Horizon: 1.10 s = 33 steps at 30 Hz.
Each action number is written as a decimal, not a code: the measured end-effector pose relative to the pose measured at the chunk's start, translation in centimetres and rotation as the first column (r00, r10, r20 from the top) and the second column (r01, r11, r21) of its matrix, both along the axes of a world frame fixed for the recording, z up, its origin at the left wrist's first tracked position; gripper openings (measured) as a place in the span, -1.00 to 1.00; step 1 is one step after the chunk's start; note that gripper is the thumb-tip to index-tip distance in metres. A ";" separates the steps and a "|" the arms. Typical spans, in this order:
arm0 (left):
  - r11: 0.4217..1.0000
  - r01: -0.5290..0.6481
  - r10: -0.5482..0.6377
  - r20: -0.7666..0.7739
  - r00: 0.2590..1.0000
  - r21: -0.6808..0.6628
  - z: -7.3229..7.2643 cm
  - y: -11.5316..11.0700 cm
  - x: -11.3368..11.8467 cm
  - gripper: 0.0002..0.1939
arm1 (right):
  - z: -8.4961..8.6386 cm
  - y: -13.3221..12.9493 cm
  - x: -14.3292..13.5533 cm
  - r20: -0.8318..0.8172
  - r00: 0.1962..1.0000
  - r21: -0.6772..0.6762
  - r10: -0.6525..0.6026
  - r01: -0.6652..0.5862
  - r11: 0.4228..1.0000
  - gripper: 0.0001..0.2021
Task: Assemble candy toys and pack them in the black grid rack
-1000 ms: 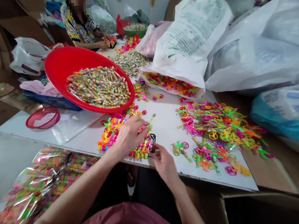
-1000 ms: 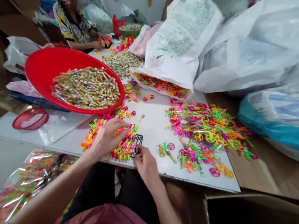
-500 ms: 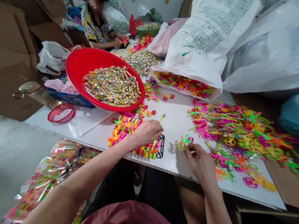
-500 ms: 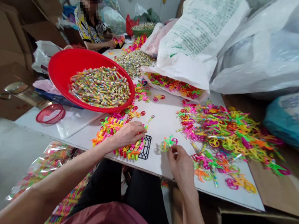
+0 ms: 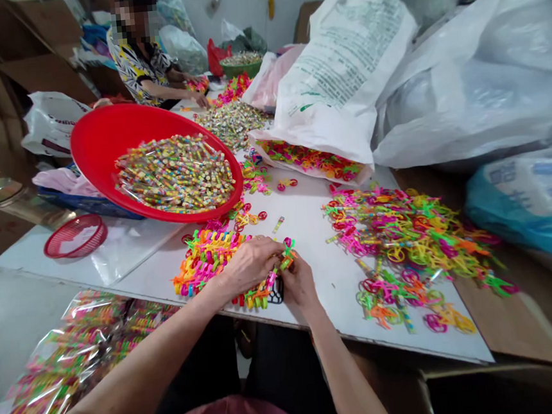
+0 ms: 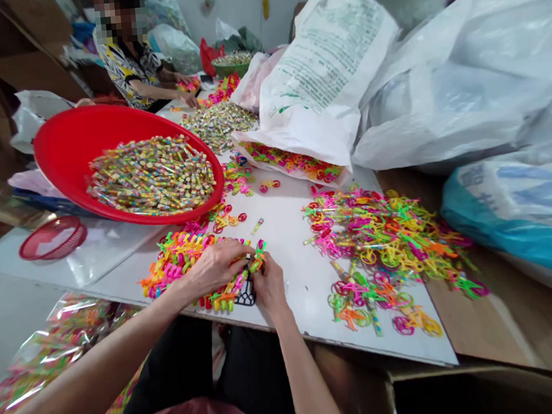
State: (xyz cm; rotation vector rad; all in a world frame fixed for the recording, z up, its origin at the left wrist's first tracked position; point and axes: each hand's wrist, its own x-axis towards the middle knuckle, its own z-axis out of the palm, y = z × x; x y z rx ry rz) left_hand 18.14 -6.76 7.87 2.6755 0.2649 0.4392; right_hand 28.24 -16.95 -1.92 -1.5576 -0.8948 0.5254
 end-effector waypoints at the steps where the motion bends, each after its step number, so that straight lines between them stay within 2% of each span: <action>1: 1.000 -0.004 0.004 0.003 1.000 -0.006 0.0 -0.1 0.0 -0.78 | -0.1 0.1 0.0 0.033 0.999 -0.022 0.009 -0.008 1.000 -0.85; 5: 1.000 -0.006 0.006 0.011 1.000 -0.026 0.2 -0.3 0.1 -0.76 | 0.6 -0.1 0.2 0.201 0.976 -0.122 0.085 -0.061 0.991 -0.81; 9: 0.997 -0.065 0.065 0.018 0.998 -0.029 0.3 -0.5 0.5 -0.82 | 1.6 -0.3 0.7 0.309 0.940 -0.190 0.145 -0.088 0.978 -0.77; 16: 0.994 -0.104 0.104 -0.012 0.995 -0.027 0.4 -1.0 0.9 -0.86 | 1.4 -0.5 0.4 0.324 0.934 -0.195 0.150 -0.089 0.977 -0.82; 19: 0.994 -0.111 0.112 -0.025 0.993 0.013 0.4 -1.1 1.0 -0.86 | 1.3 -0.4 0.7 0.368 0.916 -0.208 0.157 -0.083 0.975 -0.84; 23: 0.991 -0.112 0.117 -0.066 0.991 0.069 0.2 -1.2 1.2 -0.87 | 1.4 0.0 1.5 0.412 0.883 -0.234 0.223 -0.134 0.963 -0.85; 28: 0.985 -0.084 0.092 -0.044 0.995 0.148 -0.2 -1.3 1.2 -0.82 | 1.4 0.1 1.9 0.448 0.861 -0.238 0.239 -0.143 0.961 -0.85; 33: 0.976 -0.183 0.189 -0.040 0.981 0.114 -0.2 -1.5 1.6 -0.82 | 1.7 0.0 1.4 0.458 0.859 -0.256 0.227 -0.117 0.960 -0.90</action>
